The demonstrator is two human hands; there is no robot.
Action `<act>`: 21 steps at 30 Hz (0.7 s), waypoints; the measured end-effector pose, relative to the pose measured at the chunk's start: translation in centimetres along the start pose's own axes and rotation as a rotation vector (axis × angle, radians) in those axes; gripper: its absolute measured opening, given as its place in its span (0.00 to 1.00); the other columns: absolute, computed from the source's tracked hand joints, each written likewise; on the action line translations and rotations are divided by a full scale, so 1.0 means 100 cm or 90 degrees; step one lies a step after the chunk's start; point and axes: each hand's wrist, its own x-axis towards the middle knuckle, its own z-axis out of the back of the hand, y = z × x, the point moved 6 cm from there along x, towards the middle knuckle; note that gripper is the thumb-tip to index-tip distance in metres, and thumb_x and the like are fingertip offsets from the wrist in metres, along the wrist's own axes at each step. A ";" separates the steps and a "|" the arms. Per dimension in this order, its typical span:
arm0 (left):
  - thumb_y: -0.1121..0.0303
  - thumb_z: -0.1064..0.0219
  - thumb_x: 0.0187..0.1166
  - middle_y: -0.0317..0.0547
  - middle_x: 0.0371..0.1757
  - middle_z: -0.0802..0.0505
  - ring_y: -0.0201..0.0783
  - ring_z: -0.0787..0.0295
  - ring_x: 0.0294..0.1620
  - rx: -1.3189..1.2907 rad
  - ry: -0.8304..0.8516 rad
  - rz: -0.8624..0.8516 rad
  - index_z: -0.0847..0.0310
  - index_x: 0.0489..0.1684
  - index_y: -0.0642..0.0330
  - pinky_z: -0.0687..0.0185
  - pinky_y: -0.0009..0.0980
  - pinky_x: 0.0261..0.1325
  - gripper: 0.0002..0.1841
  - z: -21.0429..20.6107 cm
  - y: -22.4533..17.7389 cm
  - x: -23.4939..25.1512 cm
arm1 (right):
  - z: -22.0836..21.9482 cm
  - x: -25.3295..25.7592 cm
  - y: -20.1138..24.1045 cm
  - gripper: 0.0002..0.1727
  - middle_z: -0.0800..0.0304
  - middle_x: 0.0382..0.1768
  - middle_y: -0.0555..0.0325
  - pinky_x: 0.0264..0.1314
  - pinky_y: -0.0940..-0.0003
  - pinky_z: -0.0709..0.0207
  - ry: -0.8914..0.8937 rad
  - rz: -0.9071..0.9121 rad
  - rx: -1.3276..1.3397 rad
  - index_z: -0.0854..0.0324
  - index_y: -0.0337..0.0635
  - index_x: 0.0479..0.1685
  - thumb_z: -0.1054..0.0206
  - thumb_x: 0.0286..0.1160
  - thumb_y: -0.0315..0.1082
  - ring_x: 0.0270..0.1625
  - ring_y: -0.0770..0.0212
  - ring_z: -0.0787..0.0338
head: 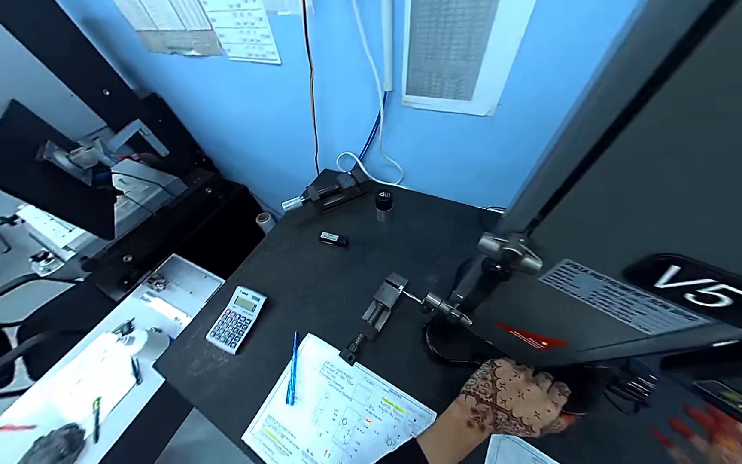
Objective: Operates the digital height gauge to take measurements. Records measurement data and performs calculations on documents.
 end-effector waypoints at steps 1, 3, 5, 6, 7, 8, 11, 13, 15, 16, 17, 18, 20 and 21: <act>0.49 0.52 0.91 0.52 0.66 0.08 0.50 0.10 0.67 0.031 -0.034 -0.021 0.18 0.72 0.58 0.18 0.48 0.68 0.27 -0.006 0.001 0.001 | -0.007 0.013 -0.008 0.29 0.36 0.81 0.46 0.67 0.59 0.21 0.029 -0.023 -0.005 0.52 0.36 0.89 0.60 0.94 0.39 0.73 0.61 0.22; 0.49 0.51 0.91 0.50 0.63 0.07 0.49 0.08 0.63 0.052 -0.068 -0.050 0.16 0.69 0.57 0.16 0.47 0.64 0.26 -0.007 0.002 0.002 | -0.021 0.032 -0.018 0.31 0.40 0.85 0.48 0.70 0.59 0.21 0.068 -0.048 -0.003 0.55 0.41 0.92 0.61 0.94 0.42 0.77 0.61 0.24; 0.49 0.50 0.91 0.47 0.60 0.05 0.46 0.07 0.60 0.056 -0.111 -0.068 0.13 0.65 0.55 0.15 0.44 0.62 0.25 -0.008 0.001 0.002 | -0.034 0.039 -0.018 0.29 0.32 0.78 0.54 0.65 0.64 0.19 0.103 -0.057 -0.005 0.48 0.43 0.90 0.62 0.93 0.44 0.69 0.69 0.20; 0.50 0.50 0.91 0.49 0.61 0.05 0.48 0.07 0.61 0.034 -0.104 -0.068 0.13 0.66 0.58 0.17 0.45 0.63 0.25 -0.003 -0.002 0.000 | -0.038 0.040 -0.016 0.29 0.28 0.74 0.58 0.61 0.69 0.18 0.116 -0.061 -0.004 0.47 0.45 0.89 0.62 0.94 0.46 0.64 0.74 0.17; 0.52 0.49 0.90 0.50 0.59 0.05 0.49 0.07 0.59 0.026 -0.107 -0.071 0.13 0.65 0.59 0.16 0.45 0.61 0.24 0.002 -0.004 -0.001 | -0.040 0.040 -0.016 0.29 0.27 0.71 0.60 0.58 0.72 0.17 0.128 -0.061 0.003 0.47 0.45 0.88 0.62 0.94 0.47 0.61 0.76 0.16; 0.52 0.51 0.91 0.52 0.62 0.06 0.50 0.08 0.62 0.016 -0.078 -0.060 0.15 0.68 0.59 0.18 0.46 0.65 0.25 0.004 -0.005 0.000 | -0.041 0.039 -0.015 0.28 0.27 0.70 0.62 0.57 0.73 0.18 0.138 -0.058 0.012 0.48 0.45 0.88 0.62 0.95 0.47 0.60 0.77 0.16; 0.50 0.52 0.91 0.51 0.60 0.05 0.50 0.08 0.61 0.017 -0.103 -0.052 0.13 0.66 0.58 0.18 0.46 0.64 0.26 -0.001 -0.006 0.003 | -0.042 0.036 -0.013 0.28 0.27 0.69 0.65 0.57 0.74 0.18 0.139 -0.053 0.035 0.50 0.47 0.89 0.63 0.95 0.45 0.59 0.78 0.16; 0.51 0.50 0.90 0.50 0.58 0.04 0.49 0.07 0.59 0.019 -0.132 -0.051 0.12 0.64 0.58 0.17 0.45 0.62 0.25 -0.004 -0.007 0.004 | -0.038 0.037 -0.017 0.28 0.28 0.71 0.65 0.59 0.73 0.18 0.135 -0.062 0.051 0.51 0.48 0.89 0.63 0.95 0.45 0.62 0.77 0.17; 0.51 0.48 0.88 0.50 0.56 0.04 0.49 0.07 0.58 0.007 -0.148 -0.037 0.12 0.63 0.58 0.18 0.45 0.62 0.25 -0.004 -0.010 0.005 | -0.033 0.041 -0.022 0.28 0.29 0.74 0.64 0.61 0.73 0.19 0.127 -0.056 0.048 0.50 0.49 0.90 0.62 0.94 0.46 0.64 0.76 0.17; 0.49 0.48 0.88 0.49 0.56 0.04 0.48 0.07 0.58 0.003 -0.148 -0.025 0.12 0.63 0.57 0.18 0.45 0.63 0.26 -0.006 -0.011 0.007 | -0.032 0.043 -0.022 0.29 0.29 0.74 0.64 0.60 0.73 0.19 0.124 -0.052 0.034 0.49 0.49 0.89 0.62 0.94 0.47 0.63 0.76 0.17; 0.48 0.49 0.89 0.51 0.59 0.05 0.50 0.09 0.62 -0.018 -0.116 -0.010 0.14 0.67 0.58 0.21 0.47 0.67 0.27 -0.005 -0.011 0.009 | -0.031 0.044 -0.022 0.29 0.29 0.73 0.63 0.58 0.73 0.19 0.126 -0.048 0.015 0.49 0.48 0.90 0.62 0.94 0.48 0.61 0.77 0.18; 0.48 0.49 0.89 0.53 0.62 0.06 0.51 0.10 0.65 -0.034 -0.084 0.004 0.15 0.69 0.59 0.23 0.48 0.70 0.28 -0.004 -0.012 0.010 | -0.030 0.046 -0.023 0.29 0.28 0.71 0.64 0.56 0.75 0.19 0.128 -0.043 -0.003 0.49 0.48 0.89 0.62 0.94 0.48 0.58 0.78 0.17; 0.47 0.50 0.89 0.53 0.64 0.07 0.52 0.12 0.68 -0.038 -0.075 0.013 0.17 0.71 0.59 0.25 0.50 0.73 0.29 -0.008 -0.011 0.012 | -0.028 0.049 -0.023 0.28 0.24 0.65 0.65 0.49 0.76 0.18 0.124 -0.042 -0.025 0.45 0.47 0.87 0.60 0.93 0.48 0.51 0.79 0.15; 0.45 0.51 0.88 0.52 0.64 0.07 0.52 0.12 0.68 -0.037 -0.092 0.014 0.16 0.71 0.58 0.25 0.50 0.72 0.30 -0.013 -0.010 0.013 | -0.027 0.051 -0.023 0.28 0.23 0.63 0.65 0.47 0.76 0.18 0.123 -0.045 -0.035 0.43 0.46 0.86 0.60 0.94 0.48 0.49 0.79 0.15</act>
